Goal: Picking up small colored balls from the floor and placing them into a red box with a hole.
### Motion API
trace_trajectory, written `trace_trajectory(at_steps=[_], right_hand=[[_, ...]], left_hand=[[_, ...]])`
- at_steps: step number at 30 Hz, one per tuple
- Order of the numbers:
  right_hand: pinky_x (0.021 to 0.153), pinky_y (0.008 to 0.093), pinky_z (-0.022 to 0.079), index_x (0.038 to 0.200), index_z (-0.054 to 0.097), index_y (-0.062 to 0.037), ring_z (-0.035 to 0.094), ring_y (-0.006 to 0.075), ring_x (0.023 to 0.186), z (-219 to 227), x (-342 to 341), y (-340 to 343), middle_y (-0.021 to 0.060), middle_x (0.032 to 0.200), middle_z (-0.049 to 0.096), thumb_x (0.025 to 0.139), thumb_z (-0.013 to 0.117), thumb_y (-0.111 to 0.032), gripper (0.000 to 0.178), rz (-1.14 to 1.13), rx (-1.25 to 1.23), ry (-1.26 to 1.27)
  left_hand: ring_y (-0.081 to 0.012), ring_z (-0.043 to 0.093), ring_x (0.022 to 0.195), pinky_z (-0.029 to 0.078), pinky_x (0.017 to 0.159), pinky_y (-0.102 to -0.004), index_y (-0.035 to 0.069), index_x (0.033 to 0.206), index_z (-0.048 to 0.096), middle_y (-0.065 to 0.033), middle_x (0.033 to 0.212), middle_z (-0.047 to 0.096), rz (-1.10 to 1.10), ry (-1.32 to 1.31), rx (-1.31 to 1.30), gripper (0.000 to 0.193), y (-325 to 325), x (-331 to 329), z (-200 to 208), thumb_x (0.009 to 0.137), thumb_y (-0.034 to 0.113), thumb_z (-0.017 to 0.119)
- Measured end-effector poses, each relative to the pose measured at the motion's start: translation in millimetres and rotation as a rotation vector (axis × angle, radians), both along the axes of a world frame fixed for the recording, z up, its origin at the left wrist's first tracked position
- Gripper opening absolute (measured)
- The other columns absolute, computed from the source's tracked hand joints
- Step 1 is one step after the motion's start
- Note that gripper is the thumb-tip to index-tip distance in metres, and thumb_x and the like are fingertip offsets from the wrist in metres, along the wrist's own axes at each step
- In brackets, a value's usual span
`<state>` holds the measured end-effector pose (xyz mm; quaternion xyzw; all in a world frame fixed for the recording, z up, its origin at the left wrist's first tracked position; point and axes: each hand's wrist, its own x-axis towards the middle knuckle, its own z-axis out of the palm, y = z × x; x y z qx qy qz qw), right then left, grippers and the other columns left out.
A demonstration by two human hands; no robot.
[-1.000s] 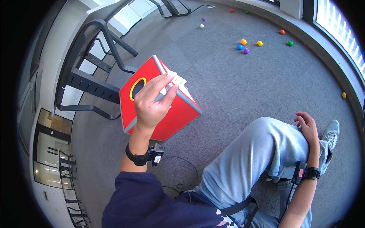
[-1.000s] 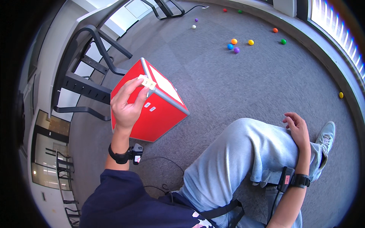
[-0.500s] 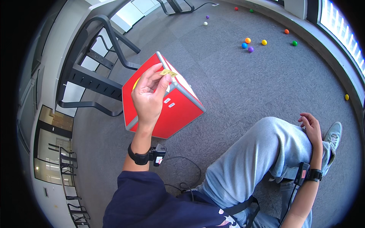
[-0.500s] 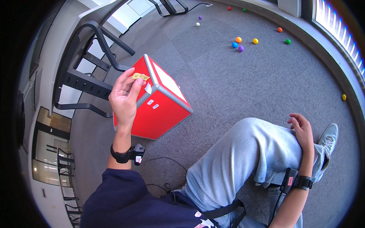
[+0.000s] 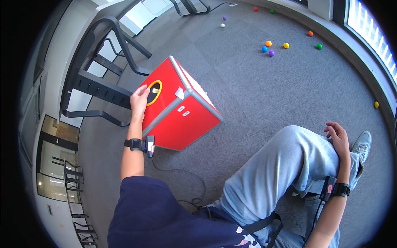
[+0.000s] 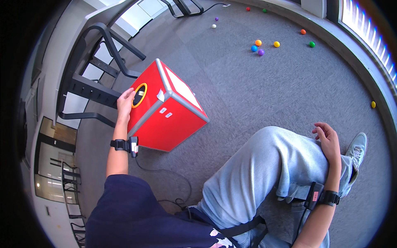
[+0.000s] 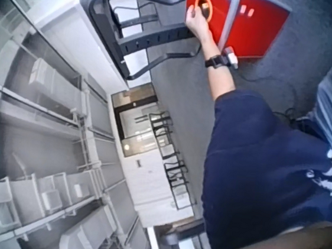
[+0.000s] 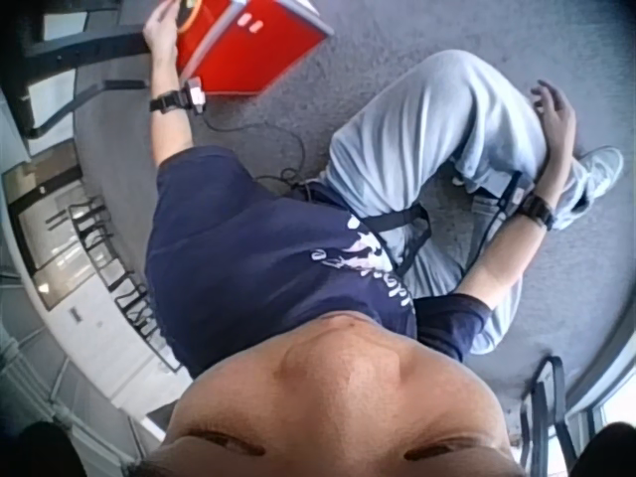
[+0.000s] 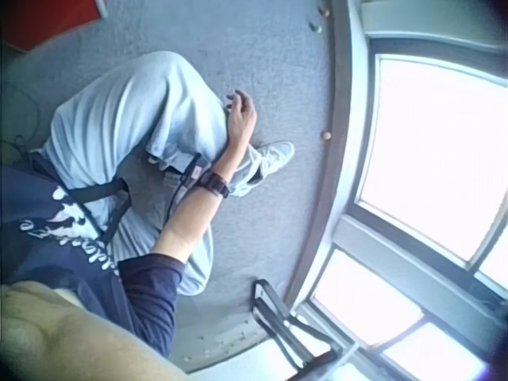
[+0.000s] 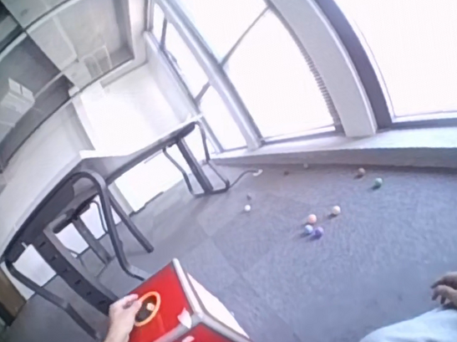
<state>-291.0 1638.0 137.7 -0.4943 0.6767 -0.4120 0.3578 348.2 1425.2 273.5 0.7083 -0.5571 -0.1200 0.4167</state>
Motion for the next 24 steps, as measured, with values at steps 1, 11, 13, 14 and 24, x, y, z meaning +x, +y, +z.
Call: trace_trajectory(at_steps=[1,11,13,14,24], right_hand=[[0.066,0.0237,0.046,0.105,0.061,0.0015,0.055,0.0102,0.070,2,-3,4,0.0046,0.083,0.064,0.092,0.051,-0.014,0.023,-0.012,0.005,0.004],[0.066,0.0239,0.046,0.106,0.061,0.0008,0.055,0.0109,0.071,0,8,-4,0.0054,0.084,0.064,0.091,0.051,-0.014,0.023,-0.007,0.014,-0.013],[0.065,0.0239,0.046,0.105,0.061,0.0010,0.055,0.0110,0.070,-1,13,-6,0.0056,0.083,0.064,0.091,0.051,-0.013,0.022,0.000,0.004,-0.005],[0.065,0.0239,0.046,0.105,0.062,0.0010,0.055,0.0112,0.070,-2,14,-7,0.0057,0.083,0.064,0.091,0.051,-0.013,0.022,0.021,-0.017,-0.004],[0.092,0.0398,0.045,0.113,0.063,-0.0053,0.060,0.0307,0.103,21,36,35,0.0162,0.108,0.065,0.093,0.046,-0.035,0.040,-0.132,0.210,0.234]], left_hand=[[-0.0149,0.063,0.092,0.048,0.082,-0.0276,-0.002,0.111,0.064,-0.0115,0.100,0.068,-0.048,0.015,-0.028,0.031,-3,-8,-3,0.090,0.021,0.060],[-0.0303,0.040,0.131,0.032,0.108,-0.0388,0.002,0.129,0.051,-0.0177,0.136,0.047,-0.613,-0.506,0.019,0.046,44,-86,-9,0.093,0.030,0.054],[-0.0304,0.036,0.133,0.030,0.110,-0.0392,0.000,0.134,0.045,-0.0182,0.139,0.044,-0.581,-0.720,-0.043,0.053,53,-90,-13,0.092,0.032,0.054],[-0.0310,0.036,0.133,0.029,0.110,-0.0389,0.000,0.137,0.040,-0.0193,0.140,0.042,-0.560,-0.837,-0.053,0.059,57,-90,-13,0.089,0.028,0.059],[-0.0323,0.050,0.119,0.040,0.100,-0.0409,0.002,0.130,0.048,-0.0166,0.126,0.055,-0.507,-0.907,-0.395,0.045,59,-94,-45,0.087,0.009,0.059]])
